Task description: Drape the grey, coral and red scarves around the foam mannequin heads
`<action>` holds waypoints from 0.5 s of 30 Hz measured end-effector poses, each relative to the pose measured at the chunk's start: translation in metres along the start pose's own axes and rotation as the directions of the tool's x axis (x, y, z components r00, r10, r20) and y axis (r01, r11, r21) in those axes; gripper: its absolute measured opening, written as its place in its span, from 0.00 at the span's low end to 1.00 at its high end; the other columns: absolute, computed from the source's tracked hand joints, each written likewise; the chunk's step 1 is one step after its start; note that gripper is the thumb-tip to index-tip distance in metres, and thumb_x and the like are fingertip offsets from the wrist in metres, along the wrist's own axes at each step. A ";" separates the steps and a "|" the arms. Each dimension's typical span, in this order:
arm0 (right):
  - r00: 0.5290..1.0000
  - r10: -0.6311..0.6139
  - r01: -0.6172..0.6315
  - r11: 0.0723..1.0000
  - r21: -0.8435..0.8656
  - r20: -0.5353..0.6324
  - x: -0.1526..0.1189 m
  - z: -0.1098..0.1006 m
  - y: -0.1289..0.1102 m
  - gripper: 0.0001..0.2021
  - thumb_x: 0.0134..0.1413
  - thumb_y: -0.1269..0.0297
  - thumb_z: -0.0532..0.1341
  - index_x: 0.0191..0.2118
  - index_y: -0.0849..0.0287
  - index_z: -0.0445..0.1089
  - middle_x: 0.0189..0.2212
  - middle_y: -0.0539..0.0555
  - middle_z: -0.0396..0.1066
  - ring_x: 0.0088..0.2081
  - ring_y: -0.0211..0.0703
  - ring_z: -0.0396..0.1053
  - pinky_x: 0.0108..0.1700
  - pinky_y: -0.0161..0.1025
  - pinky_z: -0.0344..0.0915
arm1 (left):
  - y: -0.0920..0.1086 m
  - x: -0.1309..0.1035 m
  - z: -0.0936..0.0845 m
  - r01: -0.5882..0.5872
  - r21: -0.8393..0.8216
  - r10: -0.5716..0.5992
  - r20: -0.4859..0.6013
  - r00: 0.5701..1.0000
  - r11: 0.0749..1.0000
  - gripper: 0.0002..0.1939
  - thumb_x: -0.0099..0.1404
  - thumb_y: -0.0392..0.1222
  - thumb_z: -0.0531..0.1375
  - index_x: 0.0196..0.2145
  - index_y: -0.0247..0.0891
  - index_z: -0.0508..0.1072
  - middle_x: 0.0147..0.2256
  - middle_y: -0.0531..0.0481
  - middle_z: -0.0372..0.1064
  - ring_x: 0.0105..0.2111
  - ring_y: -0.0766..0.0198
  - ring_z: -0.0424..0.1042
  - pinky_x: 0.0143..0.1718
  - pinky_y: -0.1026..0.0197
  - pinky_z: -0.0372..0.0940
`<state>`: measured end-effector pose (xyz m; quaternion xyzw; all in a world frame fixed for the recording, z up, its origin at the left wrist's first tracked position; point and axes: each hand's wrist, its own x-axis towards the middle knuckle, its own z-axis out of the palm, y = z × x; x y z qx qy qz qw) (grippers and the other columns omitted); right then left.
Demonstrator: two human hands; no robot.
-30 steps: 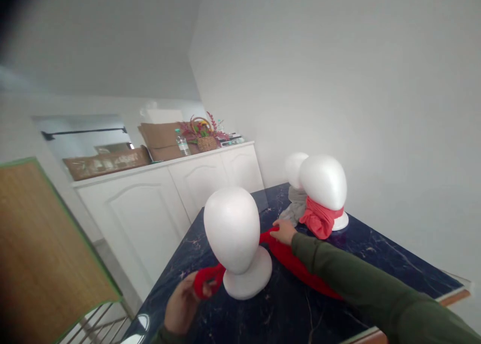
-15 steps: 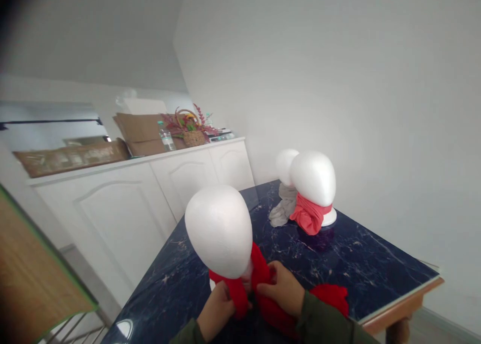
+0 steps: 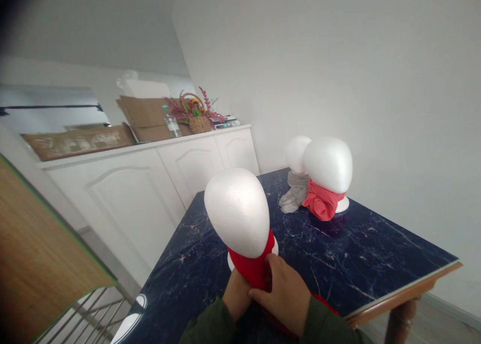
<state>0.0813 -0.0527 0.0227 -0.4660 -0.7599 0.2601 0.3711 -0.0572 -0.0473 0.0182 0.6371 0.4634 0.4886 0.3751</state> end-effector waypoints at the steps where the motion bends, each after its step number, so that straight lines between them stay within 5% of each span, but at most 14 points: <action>1: 1.000 -0.004 0.005 0.998 -0.065 0.020 0.002 0.000 -0.001 0.19 0.40 0.60 0.61 0.40 0.61 0.63 0.35 0.56 0.66 0.36 0.46 0.63 0.38 0.39 0.57 | -0.001 -0.001 -0.001 -0.024 0.011 0.024 0.011 1.000 1.000 0.12 0.52 0.34 0.57 0.37 0.37 0.71 0.36 0.46 0.71 0.39 0.56 0.67 0.43 0.56 0.61; 5: 0.998 -0.045 0.055 0.974 -0.220 0.052 0.013 -0.001 0.003 0.13 0.46 0.69 0.51 0.40 0.60 0.64 0.28 0.53 0.68 0.30 0.42 0.65 0.33 0.35 0.56 | -0.009 -0.004 -0.009 0.045 -0.103 -0.048 -0.022 0.999 0.994 0.14 0.48 0.33 0.59 0.36 0.34 0.70 0.34 0.45 0.71 0.35 0.56 0.69 0.39 0.56 0.63; 8: 0.999 -0.033 0.038 0.945 -0.325 0.020 0.025 -0.011 0.018 0.16 0.43 0.72 0.52 0.42 0.60 0.63 0.25 0.51 0.67 0.27 0.40 0.65 0.29 0.34 0.54 | -0.015 -0.003 -0.025 0.168 -0.450 -0.208 -0.041 0.977 0.877 0.18 0.45 0.33 0.59 0.37 0.32 0.68 0.34 0.45 0.72 0.34 0.56 0.70 0.38 0.56 0.64; 12: 0.997 0.015 -0.047 0.910 -0.413 -0.081 0.038 -0.030 0.056 0.12 0.42 0.72 0.53 0.37 0.60 0.64 0.24 0.50 0.66 0.26 0.40 0.64 0.29 0.34 0.54 | -0.023 0.003 -0.074 0.228 -0.755 -0.459 -0.108 0.882 0.615 0.13 0.47 0.38 0.55 0.33 0.32 0.70 0.30 0.45 0.72 0.31 0.56 0.71 0.36 0.55 0.65; 15: 0.994 0.056 -0.086 0.927 -0.366 -0.093 0.044 -0.036 0.082 0.08 0.43 0.71 0.53 0.33 0.61 0.65 0.24 0.51 0.67 0.26 0.40 0.64 0.29 0.34 0.56 | -0.037 0.007 -0.112 0.227 -0.682 -0.475 -0.199 0.857 0.695 0.14 0.45 0.38 0.57 0.33 0.32 0.70 0.28 0.46 0.72 0.31 0.57 0.71 0.38 0.55 0.64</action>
